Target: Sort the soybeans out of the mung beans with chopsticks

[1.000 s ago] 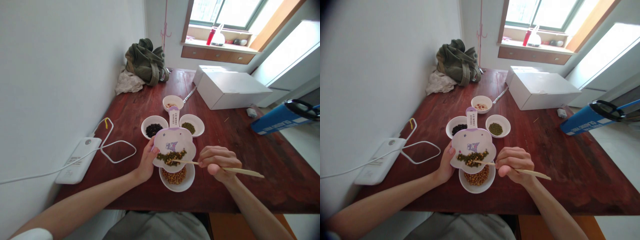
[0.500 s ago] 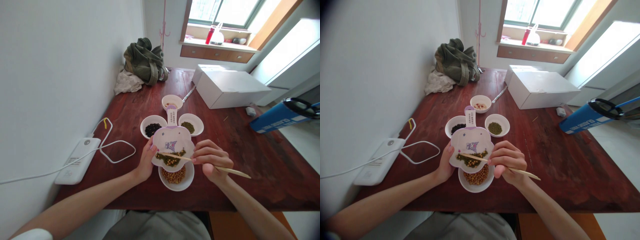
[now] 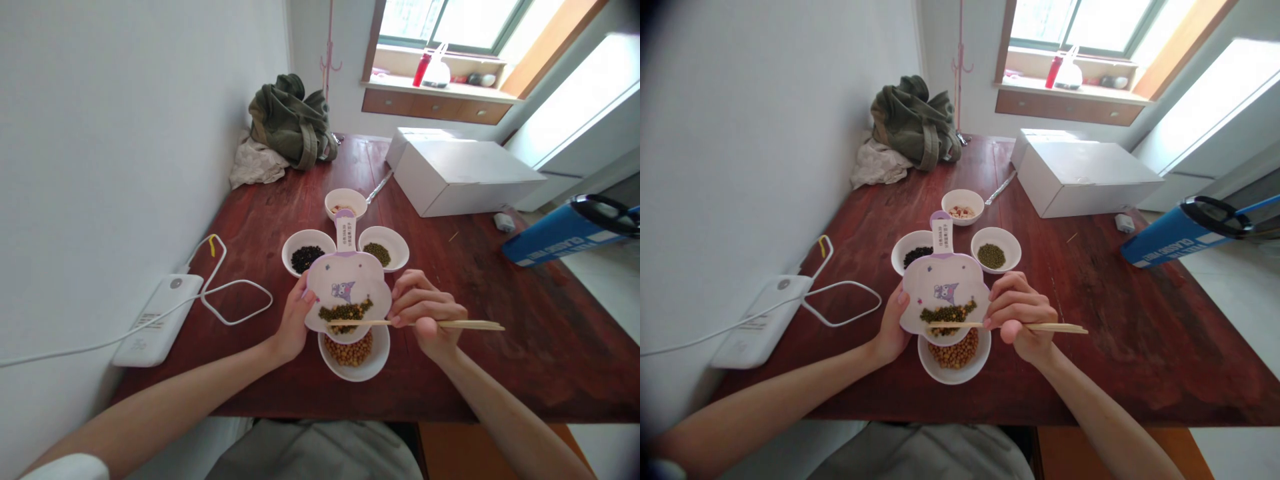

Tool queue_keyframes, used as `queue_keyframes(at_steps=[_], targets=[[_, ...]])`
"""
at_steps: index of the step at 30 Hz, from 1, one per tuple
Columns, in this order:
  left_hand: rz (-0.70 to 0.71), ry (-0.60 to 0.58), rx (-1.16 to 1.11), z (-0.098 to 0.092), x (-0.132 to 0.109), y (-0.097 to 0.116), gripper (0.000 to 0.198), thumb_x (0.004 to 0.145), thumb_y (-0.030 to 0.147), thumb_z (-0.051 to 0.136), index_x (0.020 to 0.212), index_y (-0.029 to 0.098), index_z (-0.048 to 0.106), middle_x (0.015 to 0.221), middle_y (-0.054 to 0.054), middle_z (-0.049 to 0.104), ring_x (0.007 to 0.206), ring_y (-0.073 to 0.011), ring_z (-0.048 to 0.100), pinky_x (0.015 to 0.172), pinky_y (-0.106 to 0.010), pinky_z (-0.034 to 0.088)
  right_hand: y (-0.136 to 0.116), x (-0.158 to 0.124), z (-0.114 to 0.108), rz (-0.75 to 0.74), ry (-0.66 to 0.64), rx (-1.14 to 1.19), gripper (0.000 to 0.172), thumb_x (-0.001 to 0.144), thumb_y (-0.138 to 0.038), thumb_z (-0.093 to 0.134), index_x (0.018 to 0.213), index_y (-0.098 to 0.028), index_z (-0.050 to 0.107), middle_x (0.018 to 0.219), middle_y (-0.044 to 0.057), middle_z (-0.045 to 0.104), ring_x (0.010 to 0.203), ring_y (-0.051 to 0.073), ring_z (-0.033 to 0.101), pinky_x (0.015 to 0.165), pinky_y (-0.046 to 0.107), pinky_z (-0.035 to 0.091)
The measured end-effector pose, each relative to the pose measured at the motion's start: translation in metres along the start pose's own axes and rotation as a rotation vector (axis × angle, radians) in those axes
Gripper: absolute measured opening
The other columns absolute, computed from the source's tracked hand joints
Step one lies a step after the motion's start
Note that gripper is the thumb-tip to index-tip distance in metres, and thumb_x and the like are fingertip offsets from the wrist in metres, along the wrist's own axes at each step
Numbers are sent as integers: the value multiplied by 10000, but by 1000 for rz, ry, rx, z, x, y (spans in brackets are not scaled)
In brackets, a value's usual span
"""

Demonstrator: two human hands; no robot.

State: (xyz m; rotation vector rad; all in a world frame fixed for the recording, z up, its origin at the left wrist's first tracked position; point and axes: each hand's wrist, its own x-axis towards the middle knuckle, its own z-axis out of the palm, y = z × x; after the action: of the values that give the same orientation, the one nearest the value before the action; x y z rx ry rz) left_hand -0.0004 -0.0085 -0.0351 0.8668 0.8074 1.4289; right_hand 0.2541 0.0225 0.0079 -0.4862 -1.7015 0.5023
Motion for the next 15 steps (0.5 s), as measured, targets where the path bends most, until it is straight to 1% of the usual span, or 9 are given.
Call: queue_keyframes(at_steps=[2,4,7,10,13,15], targets=[[-3,1,2,0,0,1,744,942,797,899,1394,207,849,1280,-129,921,1292,-399,848,1178,-519,663,2,0,-4,19,43,-4,590,1140,-687,719,736,-285,874,633,20,825,723,260,766,803,498,594],[-7,-1,2,0,0,1,744,947,798,895,1401,210,847,1294,-131,919,1296,-398,848,1181,-520,662,2,1,-6,23,51,-4,584,1138,-684,719,746,-283,878,643,24,829,726,263,765,796,498,596],[-9,2,-5,0,-1,0,747,947,797,896,1413,216,842,1301,-130,919,1301,-399,849,1185,-525,661,-2,6,-8,13,-7,21,598,1146,-673,709,728,-272,859,621,21,814,697,248,755,760,480,595],[-7,2,-6,-1,-1,0,757,947,802,892,1425,216,837,1323,-134,915,1323,-404,841,1196,-532,656,-6,12,-9,26,-77,77,635,1168,-649,688,686,-255,808,580,7,780,636,224,723,717,457,573],[-7,0,2,-1,-1,0,771,944,801,893,1435,210,831,1346,-141,910,1334,-409,834,1199,-533,652,-9,16,-11,-1,-131,24,617,1171,-626,705,694,-247,802,596,-2,789,645,215,730,740,452,558],[-16,8,5,-1,-1,0,785,941,807,892,1444,208,825,1337,-142,912,1329,-409,836,1194,-532,653,-10,17,-13,-32,-139,-20,604,1170,-623,711,707,-249,815,616,-1,807,661,215,740,753,455,561]])
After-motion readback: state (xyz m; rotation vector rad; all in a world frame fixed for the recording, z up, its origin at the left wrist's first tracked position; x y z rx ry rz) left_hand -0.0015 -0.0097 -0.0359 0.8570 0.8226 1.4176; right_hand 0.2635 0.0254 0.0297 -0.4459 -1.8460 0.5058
